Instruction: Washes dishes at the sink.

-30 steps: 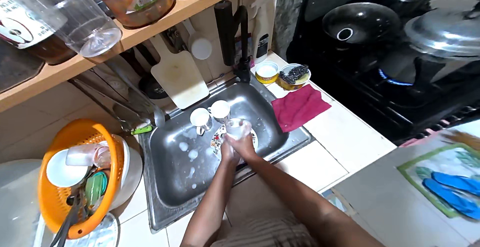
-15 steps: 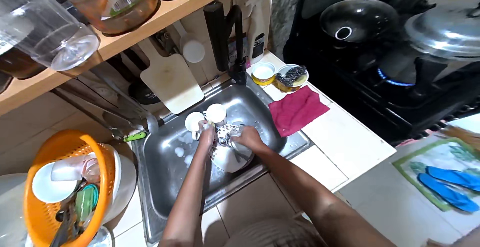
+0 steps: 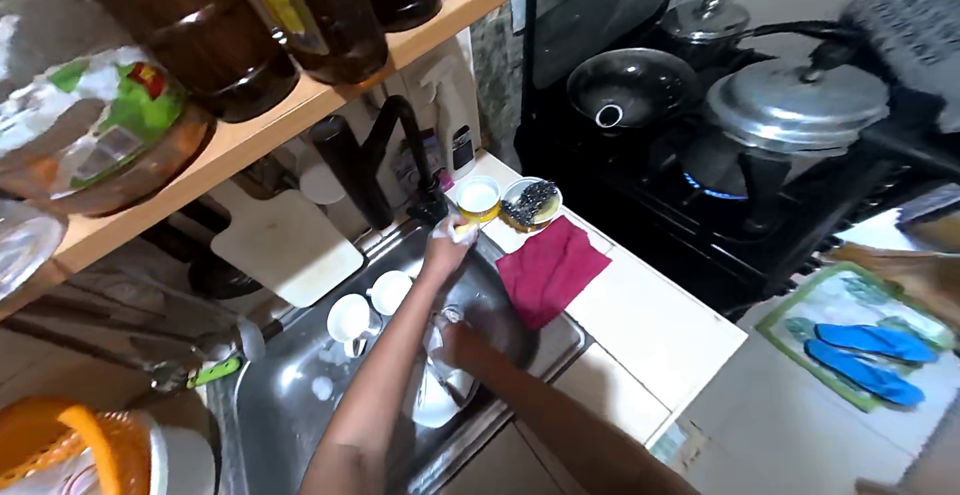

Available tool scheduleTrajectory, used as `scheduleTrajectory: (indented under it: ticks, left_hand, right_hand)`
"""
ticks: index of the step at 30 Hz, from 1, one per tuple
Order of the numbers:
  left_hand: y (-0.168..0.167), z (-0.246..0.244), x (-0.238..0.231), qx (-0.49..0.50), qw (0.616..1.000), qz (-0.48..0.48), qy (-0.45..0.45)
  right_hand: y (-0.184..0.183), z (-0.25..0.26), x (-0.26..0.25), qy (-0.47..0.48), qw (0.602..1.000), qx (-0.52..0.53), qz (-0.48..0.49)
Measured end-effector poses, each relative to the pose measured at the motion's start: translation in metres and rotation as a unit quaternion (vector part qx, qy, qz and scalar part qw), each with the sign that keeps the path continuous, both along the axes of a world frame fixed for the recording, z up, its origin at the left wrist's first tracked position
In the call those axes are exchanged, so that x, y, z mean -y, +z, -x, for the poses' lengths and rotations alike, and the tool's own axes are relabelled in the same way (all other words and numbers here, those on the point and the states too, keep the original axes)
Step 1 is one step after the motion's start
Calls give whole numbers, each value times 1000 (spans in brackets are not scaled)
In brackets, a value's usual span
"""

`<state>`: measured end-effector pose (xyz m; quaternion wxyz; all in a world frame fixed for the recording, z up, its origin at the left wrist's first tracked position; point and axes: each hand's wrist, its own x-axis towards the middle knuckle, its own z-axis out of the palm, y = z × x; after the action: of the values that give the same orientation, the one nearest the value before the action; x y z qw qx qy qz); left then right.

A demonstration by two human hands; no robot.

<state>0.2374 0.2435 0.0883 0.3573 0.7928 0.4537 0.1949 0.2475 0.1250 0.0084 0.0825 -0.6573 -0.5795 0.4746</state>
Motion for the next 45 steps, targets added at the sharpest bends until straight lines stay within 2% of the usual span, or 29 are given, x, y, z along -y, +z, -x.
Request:
scheduleTrajectory:
  ticks: [2,4,7,10,12,18,21,24,27,32,34,36,38,42,43,45]
  left_hand:
    - [-1,-24,-23,11,999,-50,-9]
    - [-2,-47,-47,-28,996,-77,-28]
    - [-1,-76,-70,-162,982,-80,-63]
    - [-4,-97,-78,-271,960,-61,-47]
    - [-10,-105,-87,-338,938,-48,-66]
    - [-9,-113,-96,-397,902,-47,-160]
    - [-20,-107,-99,-361,920,-65,-141]
    - [-22,-98,-93,-312,947,-52,-60]
    - [-18,-95,-88,-289,957,-34,-12]
    - [-22,-95,-91,-322,939,-75,-96]
    - [-25,-99,-88,-308,946,-57,-84]
    - [-30,-97,-86,-251,967,-28,-16]
    - [-30,-89,-81,-162,985,-44,29]
    - [-15,-54,-44,68,992,-94,53]
    - [-11,-38,-28,91,990,-94,55]
    - [-5,1,1,75,992,-79,59]
  right_hand:
    - [7,-13,10,23,999,-30,-14]
    - [14,-27,20,53,996,-54,-51]
    - [22,-44,35,80,992,-72,-64]
    - [20,-58,46,97,989,-87,-63]
    - [15,-68,51,104,987,-100,-70]
    - [24,-91,54,122,987,-101,-33]
    - [25,-94,52,150,983,-95,-37]
    - [27,-95,49,181,979,-91,-32]
    - [30,-99,47,189,977,-94,-33]
    - [40,-100,41,209,974,-85,-18]
    - [40,-99,40,207,975,-85,-14]
    - [36,-97,39,197,975,-99,-19]
    - [30,-97,37,176,976,-125,-33]
    - [29,-95,21,170,977,-121,-42]
    - [31,-93,15,179,977,-109,-39]
    - [30,-88,4,191,975,-103,-39]
